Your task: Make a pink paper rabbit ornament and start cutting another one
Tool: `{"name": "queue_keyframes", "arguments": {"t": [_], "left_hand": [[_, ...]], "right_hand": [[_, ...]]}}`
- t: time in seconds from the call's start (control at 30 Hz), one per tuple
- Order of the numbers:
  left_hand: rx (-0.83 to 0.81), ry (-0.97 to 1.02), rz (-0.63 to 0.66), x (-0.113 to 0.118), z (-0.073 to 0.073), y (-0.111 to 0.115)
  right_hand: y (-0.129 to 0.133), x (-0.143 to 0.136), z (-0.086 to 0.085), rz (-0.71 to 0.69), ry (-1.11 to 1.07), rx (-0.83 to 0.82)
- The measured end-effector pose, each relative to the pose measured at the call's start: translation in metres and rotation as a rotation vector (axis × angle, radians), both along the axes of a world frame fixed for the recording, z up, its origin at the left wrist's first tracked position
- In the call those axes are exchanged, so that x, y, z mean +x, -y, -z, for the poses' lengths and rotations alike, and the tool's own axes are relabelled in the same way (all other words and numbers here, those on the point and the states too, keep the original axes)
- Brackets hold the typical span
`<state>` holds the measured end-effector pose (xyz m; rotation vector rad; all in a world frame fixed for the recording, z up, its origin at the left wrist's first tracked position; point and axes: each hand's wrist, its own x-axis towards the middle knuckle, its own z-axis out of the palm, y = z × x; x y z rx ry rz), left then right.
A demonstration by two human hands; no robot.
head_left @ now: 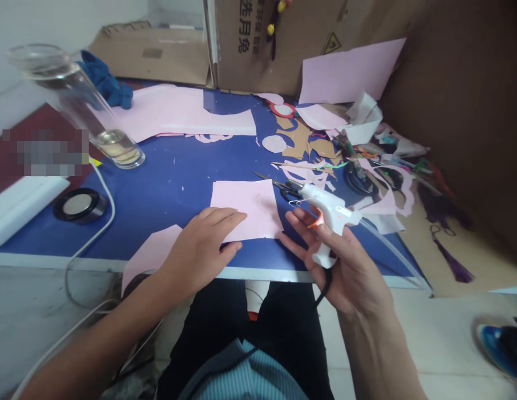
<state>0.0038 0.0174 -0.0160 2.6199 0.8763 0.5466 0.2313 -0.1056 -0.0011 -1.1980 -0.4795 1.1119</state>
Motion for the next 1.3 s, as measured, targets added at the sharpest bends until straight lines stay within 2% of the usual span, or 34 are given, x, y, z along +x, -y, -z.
{"name": "queue_keyframes", "arguments": {"t": [0.2, 0.6, 0.7, 0.77, 0.9, 1.0, 1.17, 1.3], "left_hand": [[0.007, -0.047, -0.011, 0.003, 0.0, -0.001], [0.052, -0.037, 0.006, 0.003, 0.001, -0.003], [0.05, -0.023, -0.001, 0.003, 0.002, -0.004], [0.052, -0.019, -0.005, 0.003, 0.002, -0.004], [0.048, -0.007, -0.021, 0.004, 0.002, -0.004], [0.037, -0.006, -0.023, 0.004, 0.001, -0.004], [0.027, -0.013, -0.02, 0.003, 0.001, -0.005], [0.016, -0.007, -0.015, 0.003, 0.002, -0.005]], "right_hand": [[-0.006, -0.011, 0.0, 0.006, -0.081, -0.004], [-0.002, -0.017, 0.002, 0.042, -0.064, 0.001], [0.007, -0.017, 0.002, 0.03, 0.053, -0.038], [0.018, -0.015, 0.002, -0.032, 0.166, -0.081], [0.044, -0.013, -0.003, -0.2, 0.47, -0.169], [0.056, -0.019, -0.009, -0.249, 0.719, -0.225], [0.052, -0.032, -0.012, -0.29, 1.026, -0.226], [0.046, -0.037, -0.01, -0.32, 1.106, -0.193]]}}
